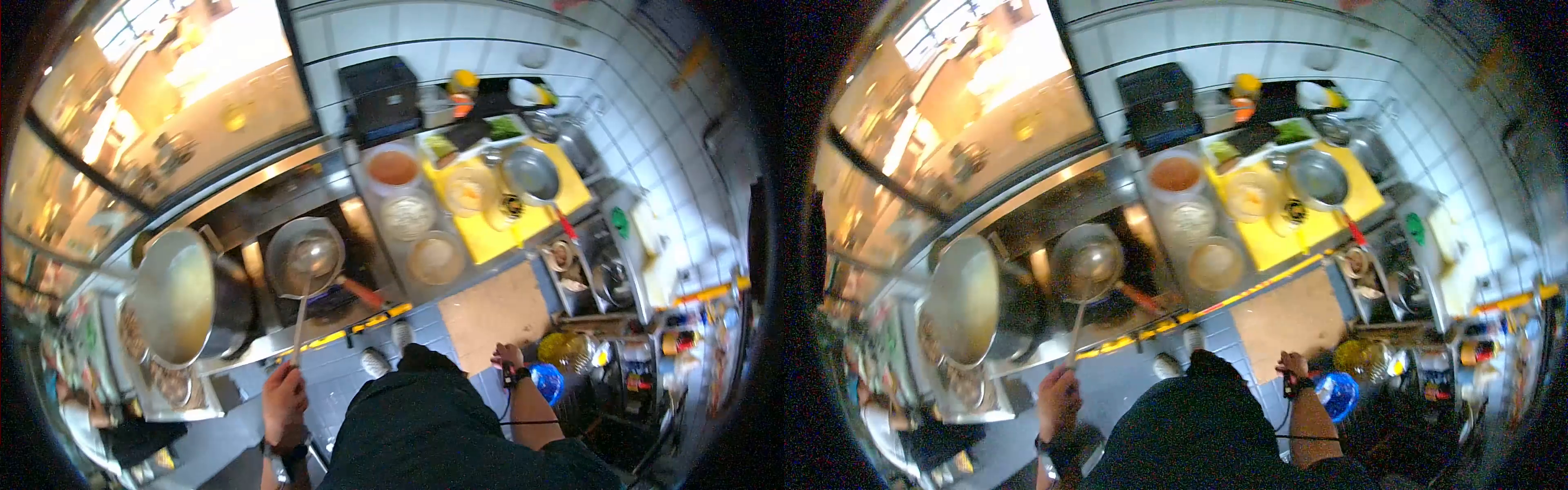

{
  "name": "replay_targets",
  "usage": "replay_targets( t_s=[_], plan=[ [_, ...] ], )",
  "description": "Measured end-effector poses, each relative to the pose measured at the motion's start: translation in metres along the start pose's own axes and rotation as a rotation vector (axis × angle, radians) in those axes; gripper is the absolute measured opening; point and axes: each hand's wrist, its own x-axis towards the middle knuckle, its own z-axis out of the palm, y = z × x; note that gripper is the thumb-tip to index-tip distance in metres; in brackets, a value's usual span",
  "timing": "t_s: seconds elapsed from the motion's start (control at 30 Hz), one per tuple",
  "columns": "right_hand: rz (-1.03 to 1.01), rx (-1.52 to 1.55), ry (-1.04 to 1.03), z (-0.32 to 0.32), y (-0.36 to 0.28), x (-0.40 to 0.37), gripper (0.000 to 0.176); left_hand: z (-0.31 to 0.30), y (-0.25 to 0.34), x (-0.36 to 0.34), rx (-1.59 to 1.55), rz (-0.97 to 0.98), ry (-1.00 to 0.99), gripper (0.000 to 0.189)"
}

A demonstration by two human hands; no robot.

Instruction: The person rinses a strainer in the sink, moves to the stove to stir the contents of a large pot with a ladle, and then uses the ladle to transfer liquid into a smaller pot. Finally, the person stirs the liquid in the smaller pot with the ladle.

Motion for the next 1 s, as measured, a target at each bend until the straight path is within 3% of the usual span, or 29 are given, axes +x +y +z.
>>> replay_targets(
  t_s=[0.03, 0.1, 0.13, 0.17, 0.2, 0.23, 0.3, 0.33, 0.37, 0.4, 0.43, 0.47, 0.5, 0.53, 0.6, 0.63, 0.67, 0.73, 0.93, 1.0],
  plan=[
    [0.009, 0.035, 0.196, 0.010, -0.025, -0.010, 0.027, -0.008, -0.006, 0.004, -0.144, -0.043, -0.023, 0.011],
    [-0.213, 0.068, 0.349, 0.017, -0.070, -0.030, 0.034, -0.008, -0.010, 0.008, -0.130, -0.020, 0.003, 0.012],
    [-0.323, -0.170, 0.411, 0.005, -0.082, -0.024, 0.034, -0.007, -0.009, 0.007, -0.146, -0.007, 0.000, 0.013],
    [-0.481, 0.225, 0.454, -0.001, -0.094, -0.013, 0.031, -0.007, -0.011, 0.008, -0.143, -0.005, -0.020, 0.013],
    [-0.514, 0.224, 0.577, 0.004, -0.130, -0.024, 0.029, -0.007, -0.013, 0.009, -0.153, 0.018, -0.013, 0.013],
    [-0.679, 0.198, 0.532, -0.017, -0.142, -0.010, 0.029, -0.004, -0.014, 0.009, -0.163, 0.043, 0.001, 0.014],
    [-0.731, -0.254, 0.822, -0.041, -0.193, 0.002, 0.036, 0.004, -0.014, 0.010, -0.186, 0.042, 0.013, 0.014],
    [-0.749, -0.246, 0.899, -0.065, -0.207, 0.034, 0.041, 0.007, -0.016, 0.009, -0.213, 0.035, 0.031, 0.013],
    [-0.723, -0.428, 0.957, -0.034, -0.258, -0.012, 0.046, 0.013, -0.016, 0.008, -0.217, 0.039, 0.052, 0.013],
    [-0.858, -0.364, 0.994, -0.047, -0.276, 0.012, 0.050, 0.020, -0.015, 0.007, -0.223, 0.036, 0.062, 0.012],
    [-0.948, -0.118, 0.751, -0.049, -0.304, 0.018, 0.052, 0.026, -0.015, 0.005, -0.234, 0.034, 0.081, 0.011],
    [-0.882, -0.320, 0.799, -0.086, -0.312, 0.056, 0.051, 0.032, -0.017, 0.004, -0.249, 0.038, 0.127, 0.011],
    [-0.776, -0.412, 0.918, -0.071, -0.338, 0.045, 0.050, 0.038, -0.019, 0.004, -0.251, 0.047, 0.127, 0.011],
    [-0.829, -0.094, 0.591, -0.067, -0.353, 0.049, 0.058, 0.043, -0.021, 0.003, -0.249, 0.056, 0.119, 0.011],
    [-0.837, -0.763, 0.515, -0.116, -0.365, 0.102, 0.062, 0.058, -0.021, 0.000, -0.316, 0.056, 0.129, 0.011],
    [-0.561, -0.868, 0.536, -0.106, -0.383, 0.093, 0.052, 0.067, -0.020, -0.002, -0.301, 0.041, 0.167, 0.010],
    [-0.993, -1.071, 0.384, -0.135, -0.371, 0.137, 0.037, 0.076, -0.020, -0.001, -0.285, 0.025, 0.202, 0.010],
    [-0.402, -0.592, 0.349, -0.070, -0.408, 0.067, 0.039, 0.088, -0.029, 0.003, -0.339, 0.038, 0.222, 0.009],
    [-0.412, -0.330, 0.012, -0.066, -0.401, 0.075, 0.025, 0.118, -0.032, -0.003, -0.438, 0.049, 0.272, 0.009],
    [-0.340, -0.054, -0.016, -0.052, -0.396, 0.068, 0.022, 0.127, -0.028, -0.008, -0.450, 0.053, 0.299, 0.010]
  ],
)
